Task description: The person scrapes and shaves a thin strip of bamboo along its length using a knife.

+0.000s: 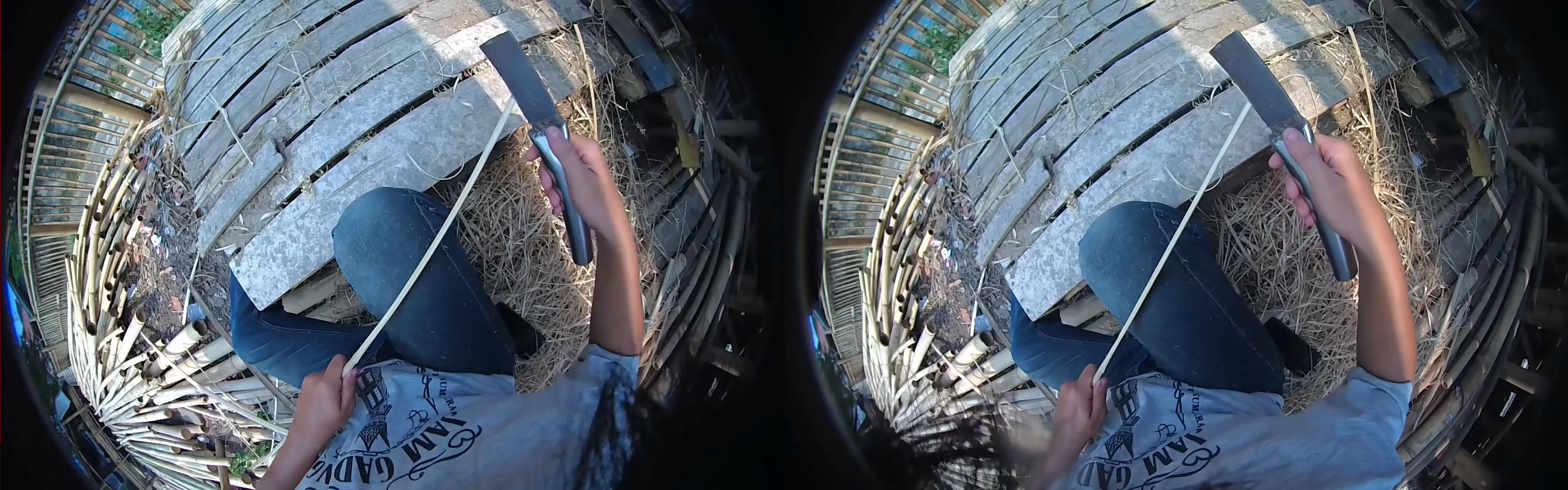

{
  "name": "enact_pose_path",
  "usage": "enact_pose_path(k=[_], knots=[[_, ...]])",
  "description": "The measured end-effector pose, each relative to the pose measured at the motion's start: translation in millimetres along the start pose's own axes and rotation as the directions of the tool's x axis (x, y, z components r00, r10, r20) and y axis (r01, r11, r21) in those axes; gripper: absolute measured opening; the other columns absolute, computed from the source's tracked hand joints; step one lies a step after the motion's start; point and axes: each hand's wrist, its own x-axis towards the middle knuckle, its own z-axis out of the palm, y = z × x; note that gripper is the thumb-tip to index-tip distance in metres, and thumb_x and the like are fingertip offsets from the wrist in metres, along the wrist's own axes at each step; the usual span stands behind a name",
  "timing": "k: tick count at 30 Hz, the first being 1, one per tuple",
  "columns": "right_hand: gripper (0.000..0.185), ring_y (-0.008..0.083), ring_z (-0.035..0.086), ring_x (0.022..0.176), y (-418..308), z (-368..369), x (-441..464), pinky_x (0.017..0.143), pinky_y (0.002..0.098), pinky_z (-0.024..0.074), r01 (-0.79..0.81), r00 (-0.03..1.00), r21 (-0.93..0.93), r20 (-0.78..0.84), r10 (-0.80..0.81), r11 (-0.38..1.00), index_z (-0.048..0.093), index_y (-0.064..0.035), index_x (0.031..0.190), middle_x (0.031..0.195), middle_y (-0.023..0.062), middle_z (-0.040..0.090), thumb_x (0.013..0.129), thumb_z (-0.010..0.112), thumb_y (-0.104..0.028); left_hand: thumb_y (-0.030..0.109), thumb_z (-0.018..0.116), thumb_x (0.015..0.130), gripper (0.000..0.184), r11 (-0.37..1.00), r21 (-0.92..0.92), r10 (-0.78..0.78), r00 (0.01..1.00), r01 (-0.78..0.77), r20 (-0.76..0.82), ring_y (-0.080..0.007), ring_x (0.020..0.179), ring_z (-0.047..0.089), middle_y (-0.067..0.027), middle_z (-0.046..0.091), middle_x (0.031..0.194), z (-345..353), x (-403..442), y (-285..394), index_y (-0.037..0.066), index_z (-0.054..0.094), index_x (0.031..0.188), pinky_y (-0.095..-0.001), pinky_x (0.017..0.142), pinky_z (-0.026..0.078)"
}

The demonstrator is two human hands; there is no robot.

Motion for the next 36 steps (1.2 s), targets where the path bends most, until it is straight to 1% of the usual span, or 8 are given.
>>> enact_pose_path(k=[1, 5, 7, 10, 20, 24, 32, 36], knots=[[0.045, 0.0062, 0.045, 0.040, 0, 0, 1, 0.036, 0.0214, 0.0376, 0.007, 1.000, -0.037, 0.006, -0.006, 0.999, 0.057, -0.0005, 0.083, 0.052, -0.0004, 0.047, 0.098, 0.042, -0.040, 0.011, 0.048, 0.093, 0.014, 1.000, 0.011, 0.024, 0.999, -0.024, -0.029, -0.0428, 0.050, 0.050, -0.0220, 0.047, 0.053, 2, -1, -4, 0.000, 0.047, 0.084, -0.0475, 0.047, 0.035], [0.043, 0.0065, 0.044, 0.037, -1, 7, -3, 0.033, 0.0214, 0.0359, -0.043, 0.999, -0.074, -0.007, 0.042, 0.996, 0.054, -0.0023, 0.080, 0.052, 0.0000, 0.047, 0.098, 0.044, -0.040, 0.011, 0.049, 0.092, 0.013, 1.000, 0.015, -0.019, 1.000, 0.019, -0.022, -0.0421, 0.048, 0.049, -0.0217, 0.047, 0.052, 5, -3, -9, 0.000, 0.048, 0.085, -0.0479, 0.046, 0.035], [0.043, 0.0065, 0.044, 0.037, 1, 5, -5, 0.033, 0.0214, 0.0363, -0.056, 0.998, -0.068, 0.008, 0.056, 0.996, 0.054, -0.0027, 0.079, 0.051, 0.0000, 0.047, 0.098, 0.044, -0.040, 0.012, 0.054, 0.089, 0.014, 0.992, 0.121, -0.022, 0.999, 0.025, -0.025, -0.0398, 0.052, 0.056, -0.0198, 0.053, 0.054, 5, -1, -8, 0.002, 0.048, 0.082, -0.0472, 0.047, 0.043], [0.044, 0.0068, 0.045, 0.037, 3, 3, -7, 0.033, 0.0213, 0.0375, -0.080, 0.996, -0.084, 0.030, 0.083, 0.993, 0.052, -0.0036, 0.078, 0.051, 0.0000, 0.047, 0.097, 0.044, -0.042, 0.012, 0.054, 0.089, 0.014, 0.994, 0.106, -0.008, 1.000, 0.011, -0.024, -0.0395, 0.051, 0.056, -0.0196, 0.053, 0.054, 5, -1, -9, 0.002, 0.048, 0.082, -0.0470, 0.047, 0.043], [0.044, 0.0075, 0.045, 0.038, 21, 3, -18, 0.034, 0.0220, 0.0388, -0.184, 0.969, 0.121, 0.187, 0.159, 0.975, 0.050, -0.0047, 0.078, 0.051, 0.0001, 0.046, 0.097, 0.041, -0.043, 0.012, 0.054, 0.090, 0.014, 0.991, 0.131, 0.010, 0.998, -0.002, -0.056, -0.0410, 0.052, 0.055, -0.0201, 0.053, 0.055, 3, -1, -9, 0.001, 0.048, 0.083, -0.0479, 0.048, 0.042], [0.044, 0.0078, 0.041, 0.032, 25, 8, -24, 0.030, 0.0225, 0.0370, -0.217, 0.970, 0.196, 0.148, 0.190, 0.956, 0.049, -0.0060, 0.076, 0.047, 0.0001, 0.043, 0.098, 0.039, -0.042, 0.013, 0.054, 0.090, 0.015, 0.995, 0.104, 0.008, 0.999, -0.004, -0.043, -0.0406, 0.052, 0.056, -0.0202, 0.053, 0.055, 1, -2, -12, 0.001, 0.048, 0.083, -0.0478, 0.048, 0.042], [0.044, 0.0086, 0.044, 0.036, 30, 2, -31, 0.033, 0.0237, 0.0379, -0.229, 0.963, 0.233, 0.198, 0.185, 0.945, 0.050, -0.0048, 0.077, 0.050, 0.0009, 0.046, 0.098, 0.040, -0.041, 0.011, 0.056, 0.088, 0.014, 0.994, 0.093, 0.059, 0.995, -0.052, -0.074, -0.0404, 0.052, 0.055, -0.0197, 0.052, 0.053, -1, 3, -13, 0.000, 0.049, 0.083, -0.0475, 0.048, 0.042], [0.044, 0.0087, 0.043, 0.036, 28, 2, -31, 0.033, 0.0237, 0.0376, -0.264, 0.956, 0.232, 0.196, 0.220, 0.936, 0.051, -0.0047, 0.077, 0.049, 0.0008, 0.045, 0.099, 0.039, -0.041, 0.012, 0.057, 0.087, 0.014, 0.983, 0.177, 0.072, 0.993, -0.054, -0.098, -0.0400, 0.052, 0.055, -0.0201, 0.053, 0.053, -14, 2, -1, 0.000, 0.050, 0.082, -0.0472, 0.048, 0.042]])
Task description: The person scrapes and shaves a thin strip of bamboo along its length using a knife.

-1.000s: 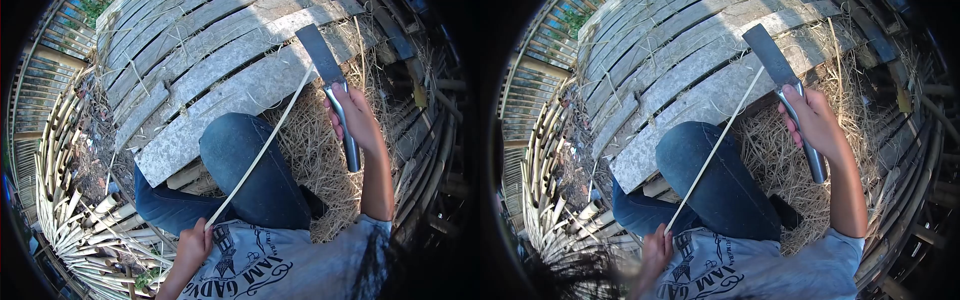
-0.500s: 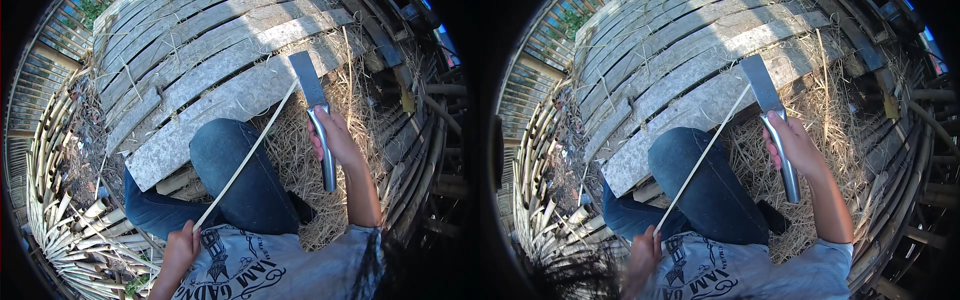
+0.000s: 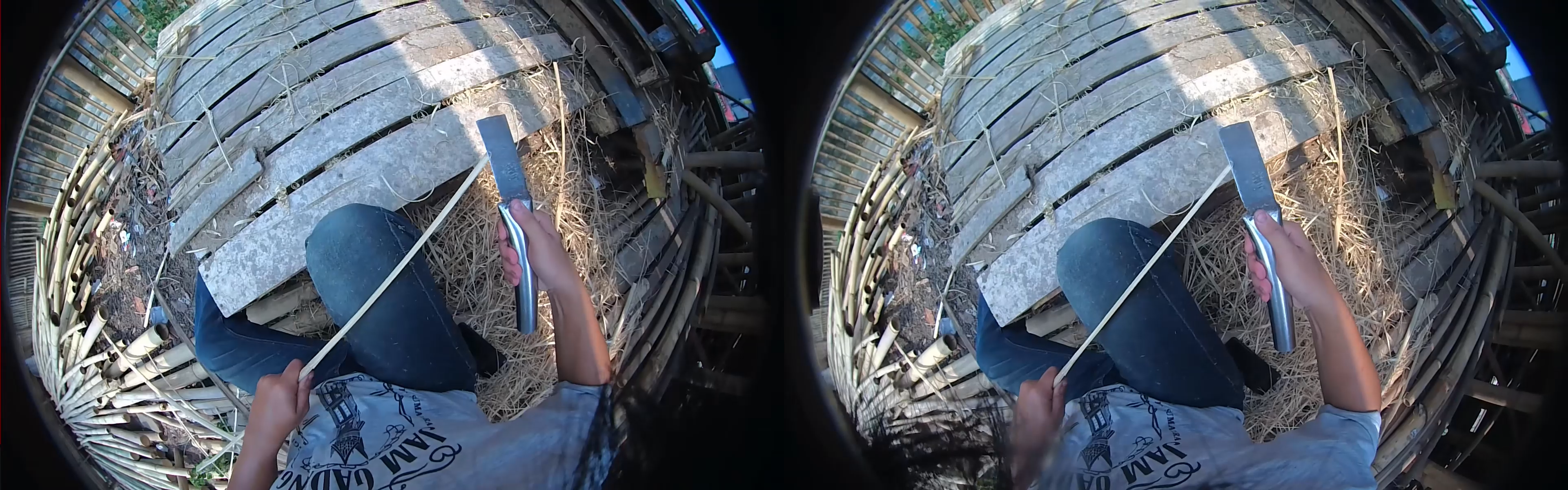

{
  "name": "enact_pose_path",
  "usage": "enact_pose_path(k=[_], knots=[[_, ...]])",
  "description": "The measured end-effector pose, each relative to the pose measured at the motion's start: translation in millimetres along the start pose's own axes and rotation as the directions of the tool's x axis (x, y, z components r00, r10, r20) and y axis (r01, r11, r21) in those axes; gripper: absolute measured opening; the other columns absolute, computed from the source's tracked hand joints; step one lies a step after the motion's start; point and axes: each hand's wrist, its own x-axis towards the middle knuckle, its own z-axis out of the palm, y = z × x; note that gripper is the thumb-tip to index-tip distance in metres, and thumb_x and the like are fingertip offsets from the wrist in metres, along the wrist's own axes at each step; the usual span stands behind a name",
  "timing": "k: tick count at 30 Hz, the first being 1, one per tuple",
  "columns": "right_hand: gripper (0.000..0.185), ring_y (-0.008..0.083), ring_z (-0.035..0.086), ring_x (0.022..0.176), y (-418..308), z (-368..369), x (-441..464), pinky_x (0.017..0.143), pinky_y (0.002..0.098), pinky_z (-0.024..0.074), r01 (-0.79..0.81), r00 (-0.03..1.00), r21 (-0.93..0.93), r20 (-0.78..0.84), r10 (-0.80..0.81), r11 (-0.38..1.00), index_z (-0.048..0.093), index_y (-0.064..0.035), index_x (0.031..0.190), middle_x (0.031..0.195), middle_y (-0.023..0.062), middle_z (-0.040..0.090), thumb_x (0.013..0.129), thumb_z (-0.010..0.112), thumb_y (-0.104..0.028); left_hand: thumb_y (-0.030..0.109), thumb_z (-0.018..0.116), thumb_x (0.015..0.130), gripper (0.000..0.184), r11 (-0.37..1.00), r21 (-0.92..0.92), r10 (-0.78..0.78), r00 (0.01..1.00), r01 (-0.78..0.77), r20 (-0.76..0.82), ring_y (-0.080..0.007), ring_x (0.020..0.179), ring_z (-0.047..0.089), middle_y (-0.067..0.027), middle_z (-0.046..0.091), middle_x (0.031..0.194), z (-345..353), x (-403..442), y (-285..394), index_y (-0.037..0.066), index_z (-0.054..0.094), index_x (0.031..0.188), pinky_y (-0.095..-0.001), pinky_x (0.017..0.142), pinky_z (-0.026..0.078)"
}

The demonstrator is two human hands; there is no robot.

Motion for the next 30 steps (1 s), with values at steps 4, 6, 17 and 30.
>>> enact_pose_path(k=[4, 6, 17, 30], knots=[[0.043, 0.0092, 0.043, 0.035, -16, -7, 7, 0.033, 0.0240, 0.0388, 0.072, 0.995, -0.005, -0.068, -0.072, 0.997, 0.051, -0.0050, 0.078, 0.049, 0.0010, 0.045, 0.098, 0.040, -0.040, 0.012, 0.058, 0.086, 0.014, 1.000, 0.027, -0.009, 1.000, 0.008, 0.018, -0.0397, 0.052, 0.056, -0.0196, 0.052, 0.053, -3, 5, 1, 0.001, 0.051, 0.082, -0.0470, 0.048, 0.043], [0.044, 0.0090, 0.044, 0.035, -18, -2, 7, 0.033, 0.0235, 0.0386, 0.101, 0.990, -0.008, -0.093, -0.102, 0.995, 0.051, -0.0051, 0.078, 0.049, 0.0010, 0.046, 0.099, 0.038, -0.041, 0.012, 0.058, 0.086, 0.014, 0.999, 0.037, 0.013, 1.000, -0.013, -0.004, -0.0397, 0.052, 0.056, -0.0194, 0.052, 0.052, -4, 6, 0, 0.001, 0.051, 0.081, -0.0469, 0.048, 0.043], [0.046, 0.0081, 0.047, 0.038, -11, 12, -4, 0.035, 0.0211, 0.0403, -0.078, 0.963, -0.306, 0.221, 0.151, 0.949, 0.053, -0.0034, 0.079, 0.050, 0.0011, 0.049, 0.099, 0.038, -0.042, 0.012, 0.060, 0.085, 0.017, 0.999, -0.041, 0.008, 0.999, -0.006, 0.032, -0.0389, 0.051, 0.055, -0.0190, 0.051, 0.051, -1, 7, -6, 0.002, 0.049, 0.079, -0.0460, 0.048, 0.043], [0.046, 0.0088, 0.046, 0.037, -17, 0, -6, 0.034, 0.0232, 0.0395, -0.024, 0.998, -0.173, -0.067, 0.012, 0.985, 0.052, -0.0035, 0.078, 0.050, 0.0015, 0.048, 0.098, 0.040, -0.043, 0.013, 0.060, 0.085, 0.017, 0.998, 0.022, 0.062, 0.993, -0.060, -0.105, -0.0388, 0.051, 0.056, -0.0183, 0.051, 0.051, 2, 5, -6, 0.002, 0.049, 0.079, -0.0460, 0.048, 0.043]])
